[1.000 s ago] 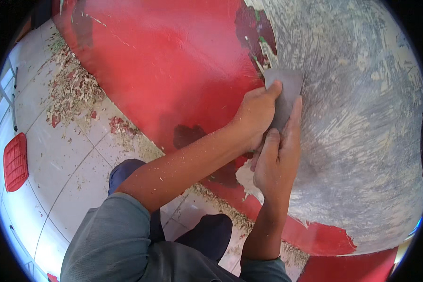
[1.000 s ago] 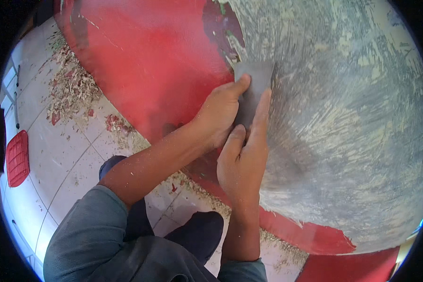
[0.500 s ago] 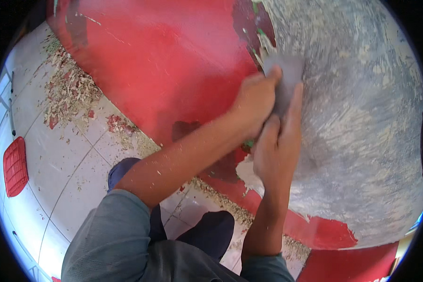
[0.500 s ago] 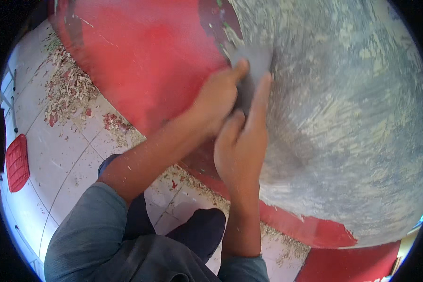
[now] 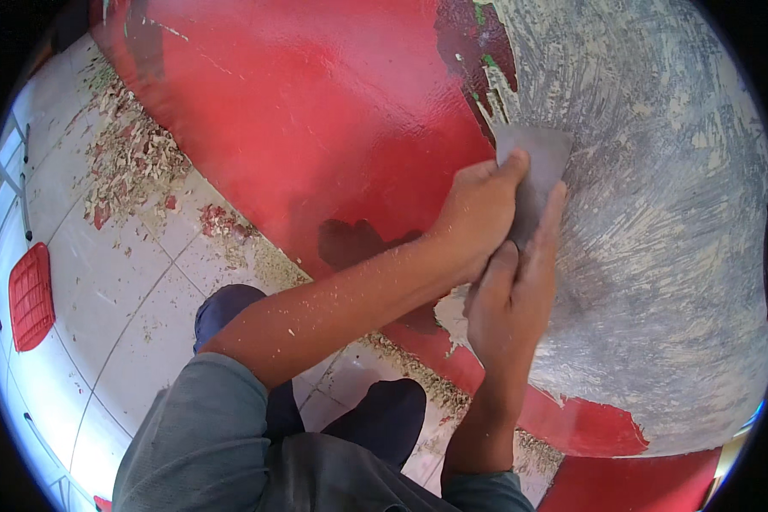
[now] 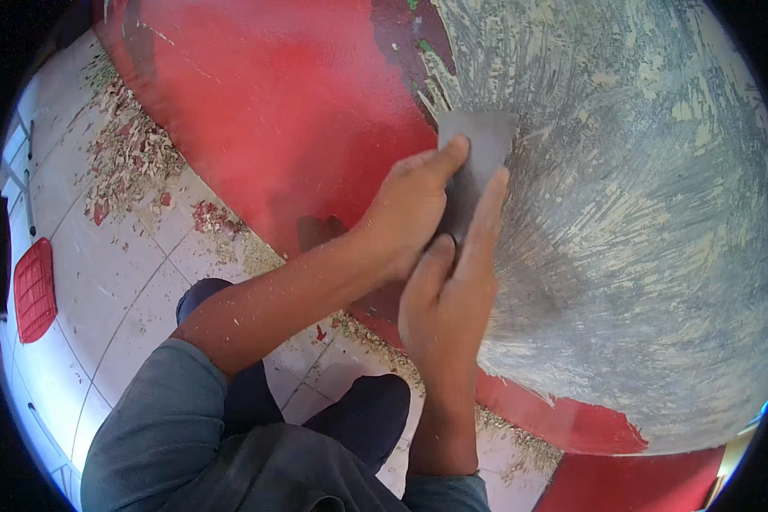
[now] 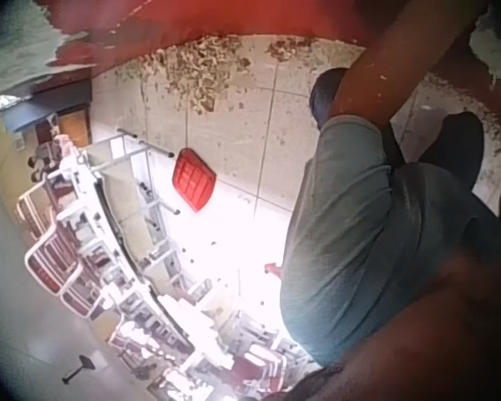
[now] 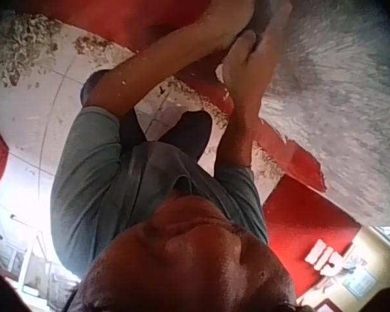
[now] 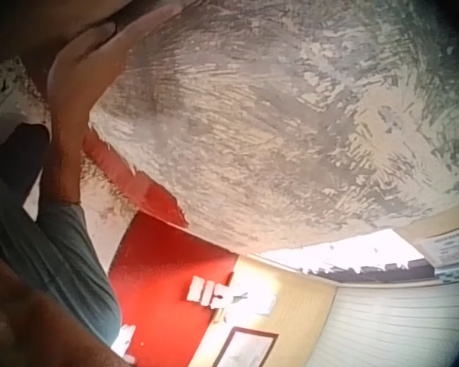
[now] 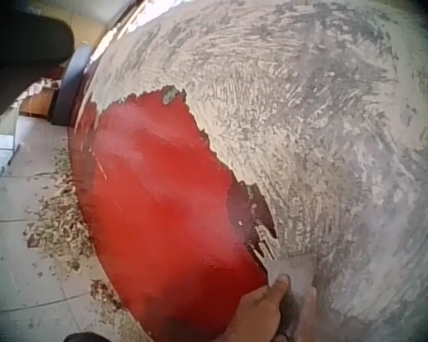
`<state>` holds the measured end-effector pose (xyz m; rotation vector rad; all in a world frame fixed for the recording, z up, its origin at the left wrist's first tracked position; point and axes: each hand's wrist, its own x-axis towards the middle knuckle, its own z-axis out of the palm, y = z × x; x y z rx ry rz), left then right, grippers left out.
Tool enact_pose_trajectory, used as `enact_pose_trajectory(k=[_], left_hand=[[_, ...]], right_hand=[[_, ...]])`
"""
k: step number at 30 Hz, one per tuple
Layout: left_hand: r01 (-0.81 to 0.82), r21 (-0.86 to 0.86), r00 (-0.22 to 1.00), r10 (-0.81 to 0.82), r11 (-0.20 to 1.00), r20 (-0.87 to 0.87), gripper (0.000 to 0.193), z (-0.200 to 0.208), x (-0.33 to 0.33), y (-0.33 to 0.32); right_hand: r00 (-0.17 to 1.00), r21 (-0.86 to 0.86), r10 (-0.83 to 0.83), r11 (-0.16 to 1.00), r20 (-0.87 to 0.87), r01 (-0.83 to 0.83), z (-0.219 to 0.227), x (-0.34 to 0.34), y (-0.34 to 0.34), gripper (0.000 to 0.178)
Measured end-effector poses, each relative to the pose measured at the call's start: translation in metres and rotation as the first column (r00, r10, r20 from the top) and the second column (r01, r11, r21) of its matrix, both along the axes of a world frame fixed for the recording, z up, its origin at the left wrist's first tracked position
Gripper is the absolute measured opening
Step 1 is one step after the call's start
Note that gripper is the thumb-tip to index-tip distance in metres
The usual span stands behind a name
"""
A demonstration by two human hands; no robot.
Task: Scrape old red and green paint off a wall using a metal putty knife.
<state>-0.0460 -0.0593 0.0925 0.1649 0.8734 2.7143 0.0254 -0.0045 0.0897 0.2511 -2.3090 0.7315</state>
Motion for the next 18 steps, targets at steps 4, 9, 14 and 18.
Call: enact_pose_trajectory(k=[4, 9, 14, 18], left_hand=[[0.076, 0.116, 0.993, -0.085, 0.99, 0.077, 0.037, -0.005, -0.006, -0.006], [-0.137, -0.243, 0.99, 0.124, 0.96, -0.069, 0.036, -0.007, -0.011, -0.002], [0.046, 0.119, 0.999, -0.045, 0.992, -0.012, 0.036, -0.008, -0.021, -0.01], [-0.046, -0.152, 0.998, 0.039, 0.987, -0.048, 0.035, -0.001, -0.019, -0.014]], right_hand=[[0.998, 0.002, 0.002, 1.0, 0.067, -0.002, 0.004, -0.001, -0.006, 0.06], [0.999, 0.046, 0.028, 0.999, 0.018, -0.029, -0.002, -0.007, 0.002, 0.06], [0.99, -0.039, 0.004, 0.999, 0.139, 0.002, 0.007, 0.003, -0.015, 0.058], [0.99, -0.032, -0.079, 0.996, 0.115, 0.083, 0.009, -0.009, -0.024, 0.056]])
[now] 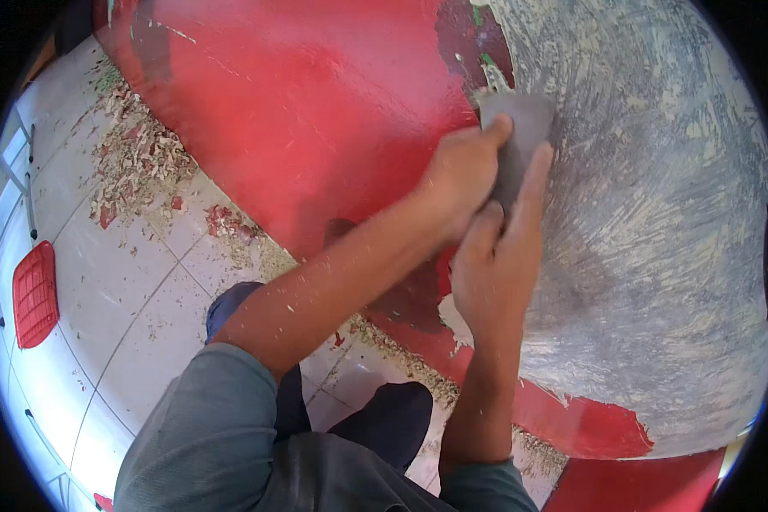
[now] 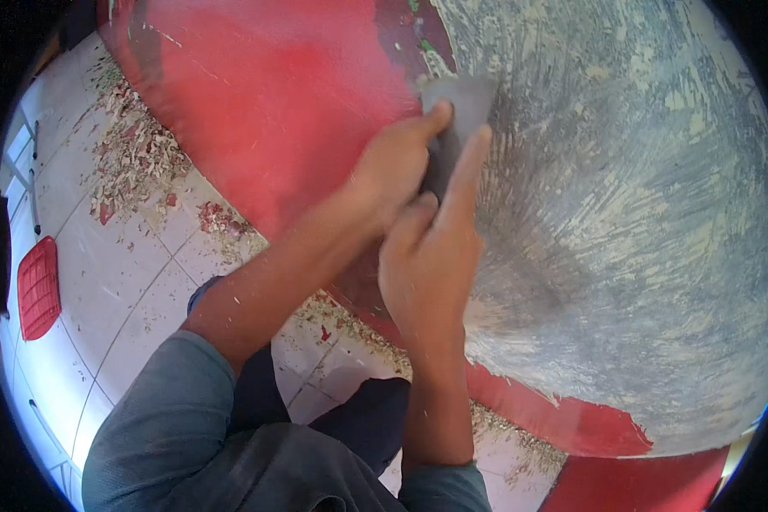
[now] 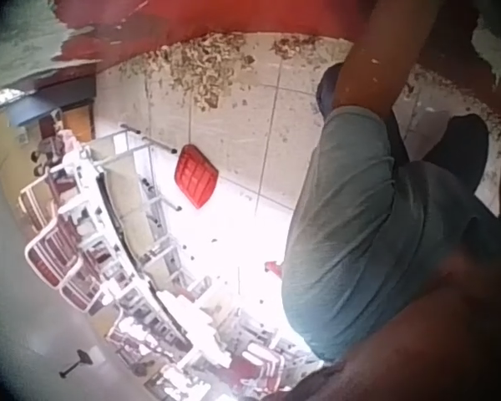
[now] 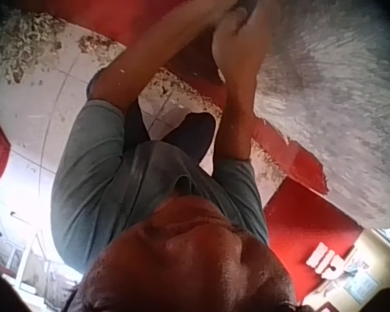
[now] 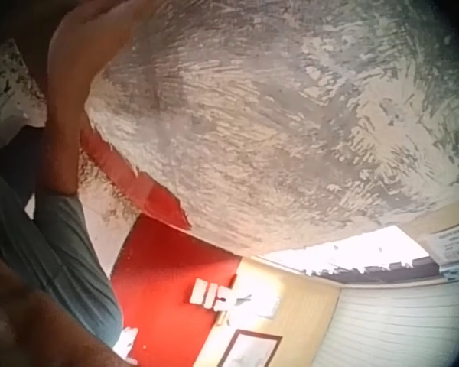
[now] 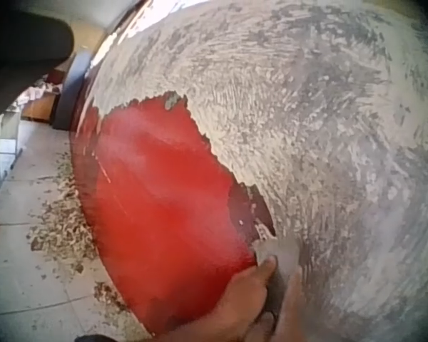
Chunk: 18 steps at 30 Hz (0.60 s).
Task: Scrape old red and green paint off a wall using a metal putty knife.
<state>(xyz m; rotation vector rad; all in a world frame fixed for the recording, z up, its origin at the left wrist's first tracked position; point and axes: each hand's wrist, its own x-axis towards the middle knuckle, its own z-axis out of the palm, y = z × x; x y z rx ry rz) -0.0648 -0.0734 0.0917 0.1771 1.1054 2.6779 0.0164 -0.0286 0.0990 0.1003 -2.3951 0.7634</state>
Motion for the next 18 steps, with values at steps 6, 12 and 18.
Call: enact_pose_trajectory(k=[6, 12, 18], left_hand=[[-0.004, 0.133, 0.998, -0.005, 0.991, 0.062, 0.04, -0.001, 0.004, -0.001], [0.057, 0.179, 0.997, -0.065, 0.982, 0.041, 0.046, 0.006, -0.021, -0.023], [0.061, 0.075, 0.996, -0.056, 0.995, -0.074, 0.04, -0.015, 0.005, 0.008]], right_hand=[[0.949, 0.21, 0.138, 0.975, -0.284, -0.079, -0.015, -0.009, 0.016, 0.062], [0.995, 0.074, 0.103, 0.992, -0.015, -0.102, 0.01, -0.017, -0.013, 0.061], [0.979, 0.075, 0.061, 0.996, -0.193, -0.047, -0.017, 0.002, 0.012, 0.059]])
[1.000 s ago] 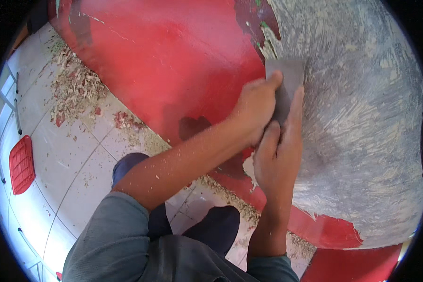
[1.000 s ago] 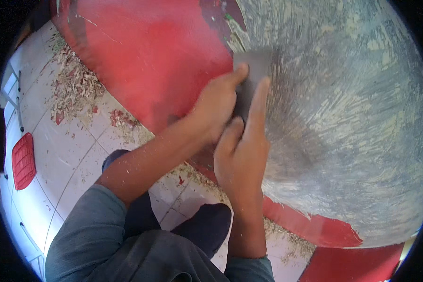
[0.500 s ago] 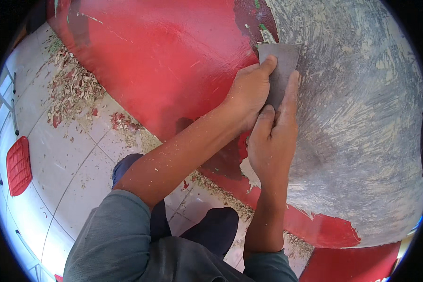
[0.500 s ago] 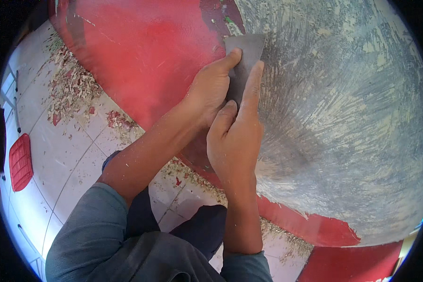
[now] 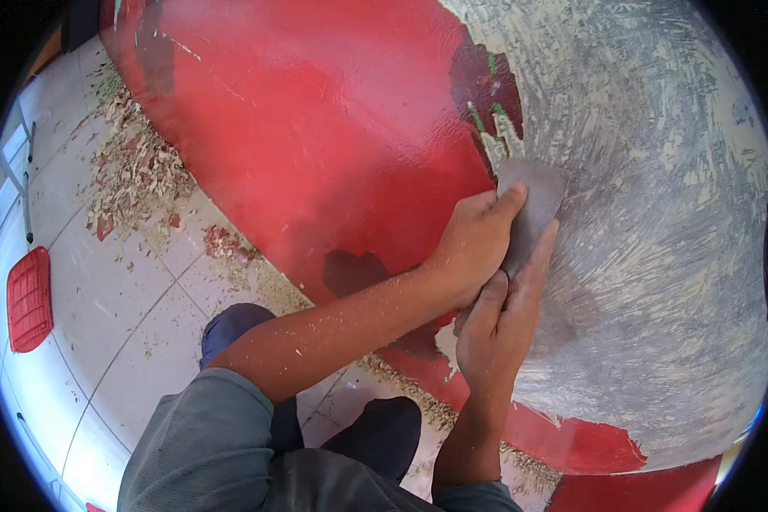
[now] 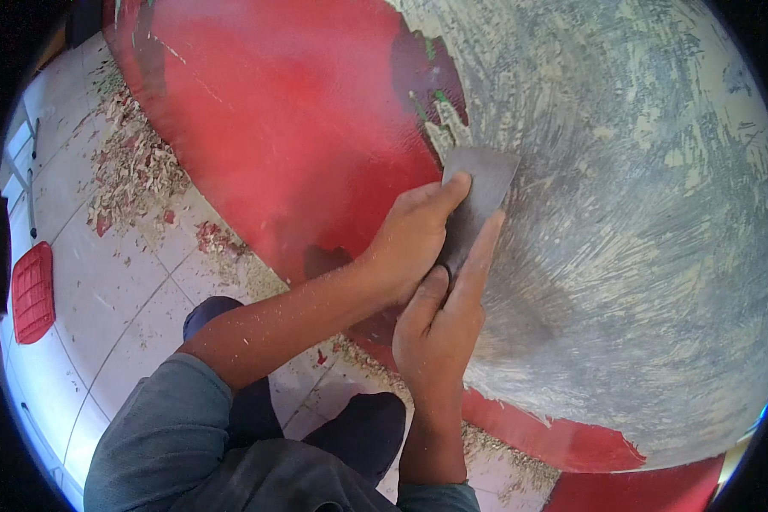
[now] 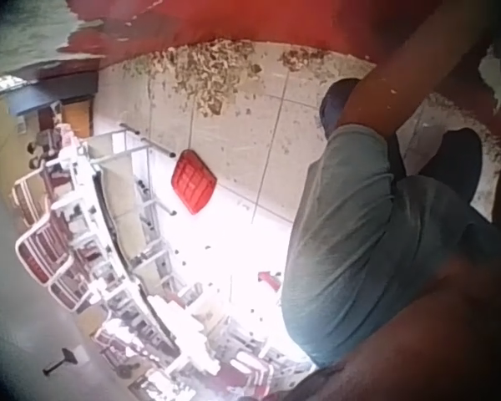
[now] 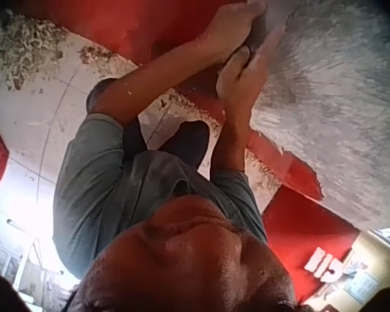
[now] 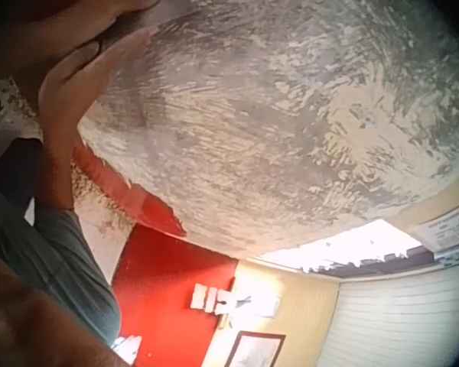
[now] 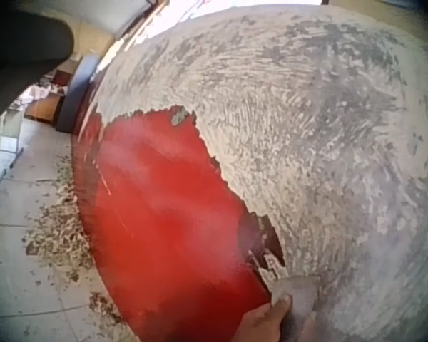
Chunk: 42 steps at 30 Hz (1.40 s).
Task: Scrape old red and green paint off a wall using a metal putty knife.
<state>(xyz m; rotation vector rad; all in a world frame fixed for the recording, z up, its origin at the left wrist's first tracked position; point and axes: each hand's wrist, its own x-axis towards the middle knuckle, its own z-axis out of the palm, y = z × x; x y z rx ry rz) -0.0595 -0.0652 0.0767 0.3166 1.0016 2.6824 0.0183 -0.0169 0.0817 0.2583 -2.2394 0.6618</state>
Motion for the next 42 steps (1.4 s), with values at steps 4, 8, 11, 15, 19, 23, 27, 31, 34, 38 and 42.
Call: enact_pose_trajectory(k=[4, 8, 11, 15, 19, 23, 27, 31, 34, 38, 42], left_hand=[[-0.085, -0.114, 0.996, 0.082, 0.99, -0.025, 0.043, -0.011, 0.017, 0.015], [-0.004, 0.112, 0.998, -0.003, 0.994, 0.062, 0.042, -0.021, 0.023, 0.026], [0.125, 0.109, 0.992, -0.126, 0.986, 0.006, 0.038, -0.023, 0.022, 0.027], [0.151, 0.164, 0.987, -0.158, 0.975, 0.029, 0.038, -0.019, 0.033, 0.04], [0.111, 0.192, 0.982, -0.137, 0.975, 0.128, 0.038, -0.026, 0.033, 0.052], [0.121, 0.272, 0.977, -0.163, 0.955, 0.138, 0.034, -0.024, 0.03, 0.053], [0.138, 0.35, 0.982, -0.175, 0.927, 0.075, 0.033, -0.019, 0.028, 0.048], [0.123, 0.371, 0.978, -0.176, 0.921, 0.112, 0.033, -0.01, 0.036, 0.044], [0.068, 0.278, 0.986, -0.106, 0.958, 0.125, 0.035, -0.017, 0.028, 0.049], [0.059, 0.28, 0.988, -0.095, 0.958, 0.118, 0.037, -0.005, 0.031, 0.037], [0.098, 0.3, 0.979, -0.146, 0.949, 0.141, 0.037, -0.011, 0.023, 0.039]], right_hand=[[0.967, -0.203, -0.012, 0.977, 0.253, 0.066, -0.001, 0.023, 0.013, 0.058], [0.902, -0.335, 0.059, 0.937, 0.427, 0.098, 0.001, 0.028, 0.02, 0.058], [0.925, -0.328, 0.047, 0.941, 0.378, 0.086, -0.001, 0.032, 0.025, 0.057], [0.942, -0.291, -0.008, 0.95, 0.334, 0.111, 0.003, 0.042, 0.034, 0.057], [0.917, -0.29, 0.037, 0.953, 0.397, 0.087, 0.003, 0.041, 0.05, 0.057], [0.937, -0.208, 0.04, 0.978, 0.346, 0.035, 0.003, 0.035, 0.057, 0.058], [0.937, -0.187, 0.041, 0.982, 0.346, 0.026, 0.01, 0.032, 0.05, 0.058], [0.927, -0.099, -0.018, 0.993, 0.375, 0.059, 0.019, 0.036, 0.044, 0.057], [0.947, -0.027, -0.016, 0.999, 0.321, 0.026, 0.018, 0.032, 0.044, 0.057], [0.966, 0.1, -0.07, 0.994, 0.251, 0.046, 0.018, 0.028, 0.039, 0.059], [0.961, 0.082, -0.08, 0.995, 0.263, 0.06, 0.018, 0.031, 0.038, 0.06]])
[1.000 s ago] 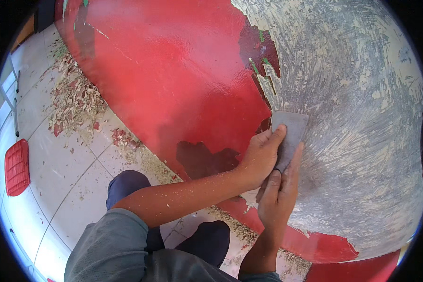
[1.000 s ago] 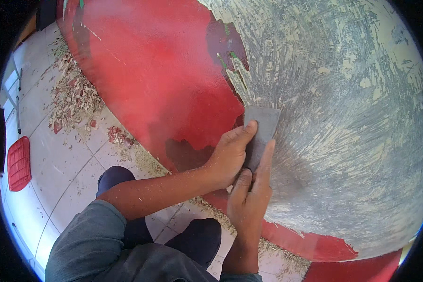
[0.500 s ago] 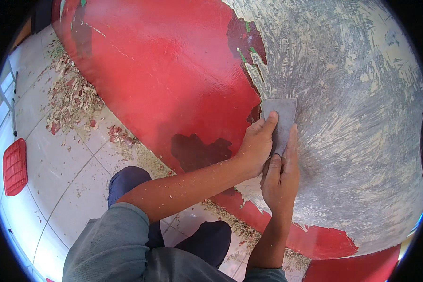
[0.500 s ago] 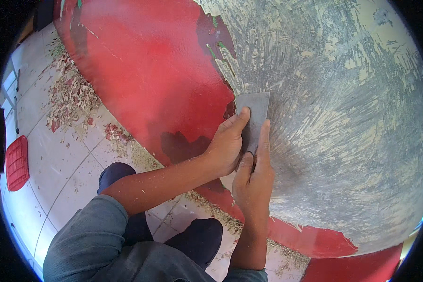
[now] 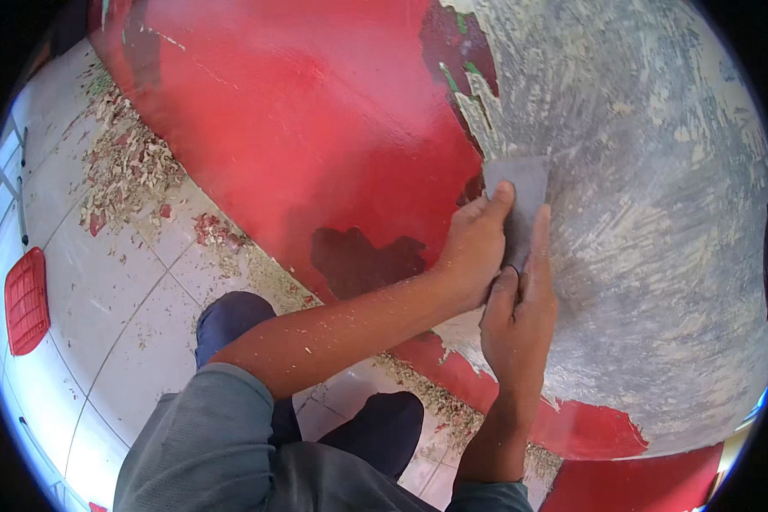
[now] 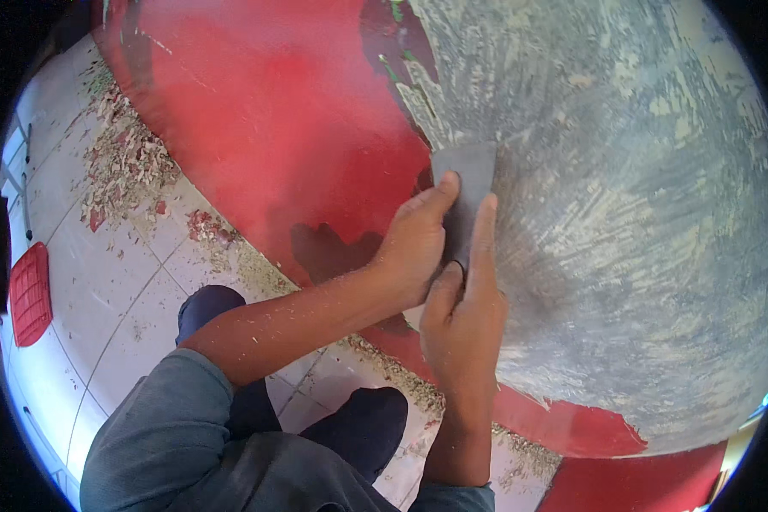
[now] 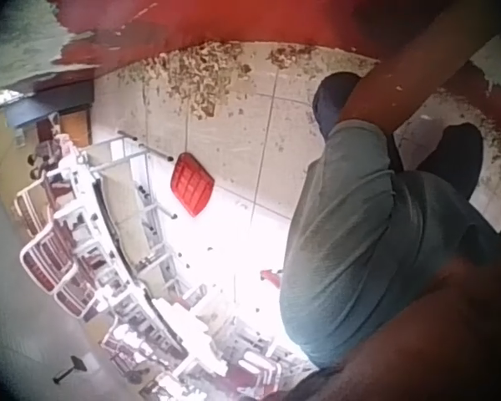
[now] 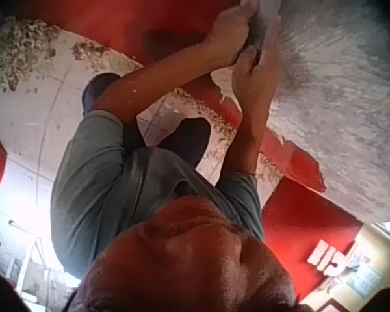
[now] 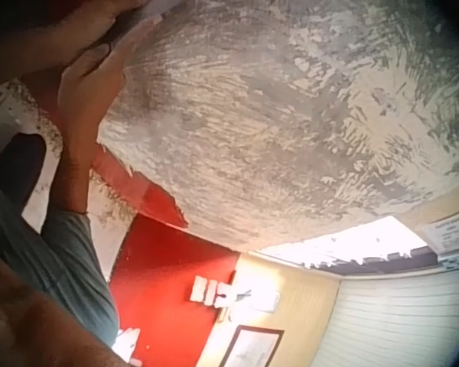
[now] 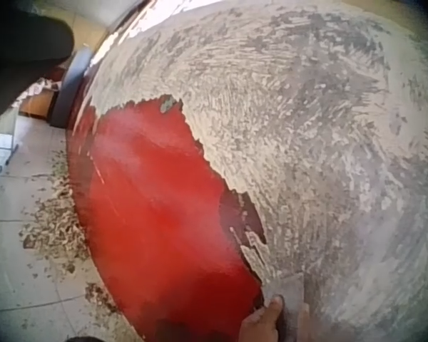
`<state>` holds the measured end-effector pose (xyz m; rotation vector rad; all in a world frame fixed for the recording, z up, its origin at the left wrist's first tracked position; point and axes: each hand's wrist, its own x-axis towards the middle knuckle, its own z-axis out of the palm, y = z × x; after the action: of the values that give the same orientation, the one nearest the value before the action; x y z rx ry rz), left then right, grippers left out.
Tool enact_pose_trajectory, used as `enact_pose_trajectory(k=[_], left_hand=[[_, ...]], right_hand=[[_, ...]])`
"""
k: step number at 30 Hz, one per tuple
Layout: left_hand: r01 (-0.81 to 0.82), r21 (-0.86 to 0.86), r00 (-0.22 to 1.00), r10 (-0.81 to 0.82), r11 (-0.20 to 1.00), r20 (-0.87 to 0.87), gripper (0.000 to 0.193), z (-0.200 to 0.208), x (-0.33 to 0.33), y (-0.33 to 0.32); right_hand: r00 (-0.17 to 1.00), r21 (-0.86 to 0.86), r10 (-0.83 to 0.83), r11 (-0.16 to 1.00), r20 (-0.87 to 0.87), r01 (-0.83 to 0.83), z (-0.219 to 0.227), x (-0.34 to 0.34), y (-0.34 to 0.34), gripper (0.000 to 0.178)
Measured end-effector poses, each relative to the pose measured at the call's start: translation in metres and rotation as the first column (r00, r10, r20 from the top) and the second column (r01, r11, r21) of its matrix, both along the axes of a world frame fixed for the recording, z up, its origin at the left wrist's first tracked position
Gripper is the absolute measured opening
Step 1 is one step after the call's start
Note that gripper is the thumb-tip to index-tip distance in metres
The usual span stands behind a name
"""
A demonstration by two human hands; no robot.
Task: Scrape old red and green paint off a wall using a metal putty knife.
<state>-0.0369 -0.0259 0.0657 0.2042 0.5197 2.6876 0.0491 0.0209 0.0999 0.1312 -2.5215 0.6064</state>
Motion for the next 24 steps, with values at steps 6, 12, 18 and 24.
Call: enact_pose_trajectory(k=[6, 12, 18, 24], left_hand=[[-0.078, -0.098, 0.996, 0.074, 0.992, -0.046, 0.035, 0.004, 0.002, -0.008], [0.008, -0.066, 1.0, -0.009, 0.998, -0.025, 0.036, 0.001, -0.003, -0.007], [-0.035, -0.139, 0.999, 0.032, 0.99, -0.02, 0.036, 0.005, -0.002, -0.011], [-0.016, -0.109, 1.0, 0.014, 0.994, -0.024, 0.036, 0.008, -0.003, -0.02]], right_hand=[[0.99, 0.06, 0.082, 0.995, -0.117, -0.075, -0.008, -0.015, 0.0, 0.06], [0.995, -0.088, 0.018, 0.996, -0.099, -0.027, -0.011, -0.01, -0.005, 0.059], [1.0, -0.163, 0.001, 0.987, 0.029, 0.004, -0.007, -0.006, -0.012, 0.059], [0.981, -0.013, 0.089, 0.996, -0.174, -0.093, -0.015, -0.013, -0.006, 0.061]])
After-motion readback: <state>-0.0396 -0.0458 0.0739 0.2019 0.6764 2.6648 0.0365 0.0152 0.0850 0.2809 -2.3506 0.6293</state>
